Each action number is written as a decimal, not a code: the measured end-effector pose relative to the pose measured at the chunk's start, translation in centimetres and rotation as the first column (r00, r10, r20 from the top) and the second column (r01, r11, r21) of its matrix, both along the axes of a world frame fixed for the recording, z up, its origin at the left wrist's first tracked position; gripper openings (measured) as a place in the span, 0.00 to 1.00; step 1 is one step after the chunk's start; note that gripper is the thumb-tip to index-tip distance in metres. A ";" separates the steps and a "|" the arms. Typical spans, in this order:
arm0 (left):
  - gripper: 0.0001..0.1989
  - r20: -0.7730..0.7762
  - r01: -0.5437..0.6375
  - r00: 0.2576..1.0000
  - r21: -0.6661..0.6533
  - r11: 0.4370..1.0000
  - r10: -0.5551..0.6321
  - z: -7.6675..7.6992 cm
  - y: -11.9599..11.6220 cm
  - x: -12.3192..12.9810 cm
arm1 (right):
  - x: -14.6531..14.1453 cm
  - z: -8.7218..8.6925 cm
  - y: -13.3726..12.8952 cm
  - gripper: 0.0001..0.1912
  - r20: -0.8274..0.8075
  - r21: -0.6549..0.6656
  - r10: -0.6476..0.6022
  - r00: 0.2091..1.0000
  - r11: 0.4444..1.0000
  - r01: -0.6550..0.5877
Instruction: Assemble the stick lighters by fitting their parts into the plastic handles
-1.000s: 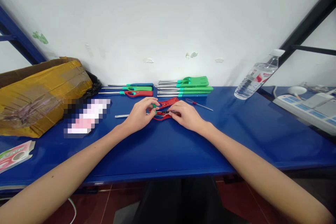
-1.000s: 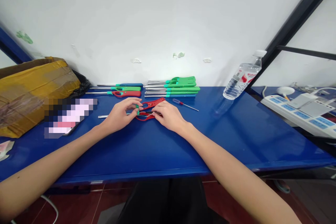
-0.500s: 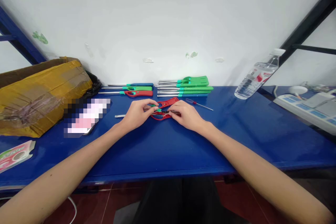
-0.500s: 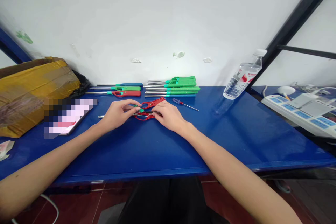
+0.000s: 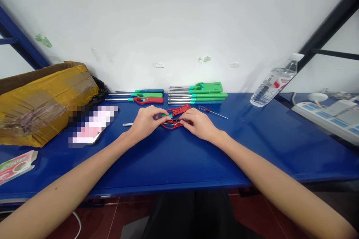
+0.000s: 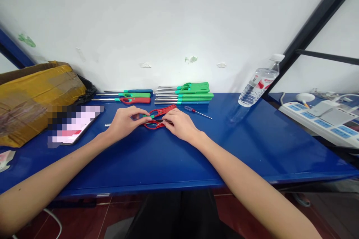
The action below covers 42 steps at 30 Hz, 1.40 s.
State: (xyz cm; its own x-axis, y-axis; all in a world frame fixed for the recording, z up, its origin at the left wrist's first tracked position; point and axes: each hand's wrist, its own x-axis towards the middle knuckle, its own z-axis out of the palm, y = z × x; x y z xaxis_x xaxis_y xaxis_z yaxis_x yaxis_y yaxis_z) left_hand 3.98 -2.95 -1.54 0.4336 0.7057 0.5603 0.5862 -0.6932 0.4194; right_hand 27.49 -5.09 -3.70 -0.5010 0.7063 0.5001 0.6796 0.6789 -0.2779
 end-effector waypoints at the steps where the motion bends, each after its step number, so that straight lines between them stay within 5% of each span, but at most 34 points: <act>1: 0.16 0.006 0.018 1.000 -0.012 1.000 -0.018 0.1 0.0 0.0 | 0.0 0.0 0.0 0.09 -0.001 0.003 -0.002 1.000 1.000 0.002; 11: 0.17 0.146 0.097 0.987 -0.198 0.975 -0.069 -0.2 0.2 0.2 | 0.0 0.0 0.0 0.09 0.009 0.005 -0.008 1.000 1.000 0.008; 19: 0.11 0.082 0.092 0.993 -0.147 0.985 -0.080 0.1 0.2 0.1 | 0.0 0.1 0.0 0.09 0.007 0.007 0.004 1.000 1.000 -0.004; 27: 0.12 0.019 0.036 0.999 -0.236 0.971 -0.032 0.0 0.3 0.0 | 0.0 -0.1 -0.1 0.08 -0.027 0.026 -0.008 1.000 1.000 0.009; 42: 0.12 -0.112 0.129 0.982 -0.175 0.976 -0.150 -0.7 1.1 -0.1 | -0.2 0.1 -0.4 0.06 -0.099 0.017 0.010 0.995 1.000 -0.009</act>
State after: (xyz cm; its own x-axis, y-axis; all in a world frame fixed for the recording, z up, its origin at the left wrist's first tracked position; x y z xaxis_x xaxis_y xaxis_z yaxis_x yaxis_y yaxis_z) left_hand 3.89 -1.90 -2.24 0.5934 0.7120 0.3754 0.5433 -0.6984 0.4658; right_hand 27.28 -5.47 -3.60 -0.4550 0.6933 0.5589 0.6430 0.6900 -0.3324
